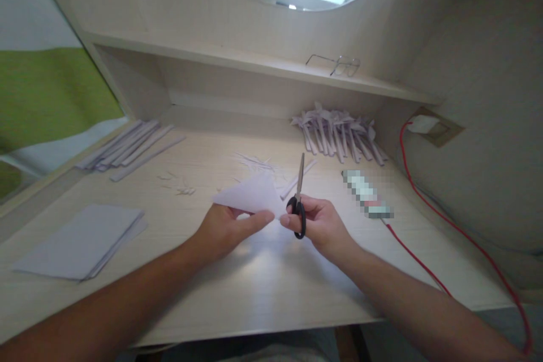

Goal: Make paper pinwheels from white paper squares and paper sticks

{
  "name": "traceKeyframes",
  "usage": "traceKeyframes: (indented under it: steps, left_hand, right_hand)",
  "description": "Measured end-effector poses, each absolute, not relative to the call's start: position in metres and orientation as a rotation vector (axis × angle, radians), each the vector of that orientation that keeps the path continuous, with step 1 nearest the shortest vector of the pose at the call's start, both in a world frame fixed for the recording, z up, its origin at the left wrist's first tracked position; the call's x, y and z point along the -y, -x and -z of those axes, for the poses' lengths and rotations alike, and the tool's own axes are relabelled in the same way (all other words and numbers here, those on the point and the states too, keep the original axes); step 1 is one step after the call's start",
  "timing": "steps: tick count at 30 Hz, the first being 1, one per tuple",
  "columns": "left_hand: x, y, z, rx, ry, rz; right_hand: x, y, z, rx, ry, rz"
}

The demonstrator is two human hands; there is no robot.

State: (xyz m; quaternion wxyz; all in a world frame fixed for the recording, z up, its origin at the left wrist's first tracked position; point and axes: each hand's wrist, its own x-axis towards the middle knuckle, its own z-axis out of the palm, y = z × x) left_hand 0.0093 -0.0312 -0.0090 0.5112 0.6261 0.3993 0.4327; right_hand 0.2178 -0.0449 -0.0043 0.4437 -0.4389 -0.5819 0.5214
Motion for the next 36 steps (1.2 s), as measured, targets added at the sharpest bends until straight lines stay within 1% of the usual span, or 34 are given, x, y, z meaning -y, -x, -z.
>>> traceKeyframes:
  steps: [7,14,21,24,28,32,36]
  left_hand:
    - [0.033,-0.01,0.008,-0.997,-1.551,-1.004]
    - [0.034,-0.012,0.01,-0.975,-1.506,-1.034]
    - [0.033,-0.01,0.015,-0.983,-1.539,-1.002]
    - [0.034,-0.011,0.013,-0.952,-1.522,-1.034]
    - [0.033,-0.012,0.007,-0.939,-1.506,-1.069]
    - [0.027,-0.008,0.006,-1.015,-1.503,-1.133]
    - [0.022,-0.002,0.003,-1.117,-1.493,-1.195]
  right_hand:
    - [0.047,-0.218,0.006,1.438,1.112,-1.346]
    - [0.047,-0.219,0.005,1.457,1.108,-1.307]
    - [0.049,-0.222,0.009,1.601,1.127,-1.134]
    - [0.049,-0.222,0.008,1.614,1.117,-1.114]
    - [0.046,-0.224,0.008,1.638,1.158,-1.126]
    - [0.041,-0.232,0.005,1.731,1.311,-1.178]
    - [0.039,-0.237,0.002,1.695,1.385,-1.351]
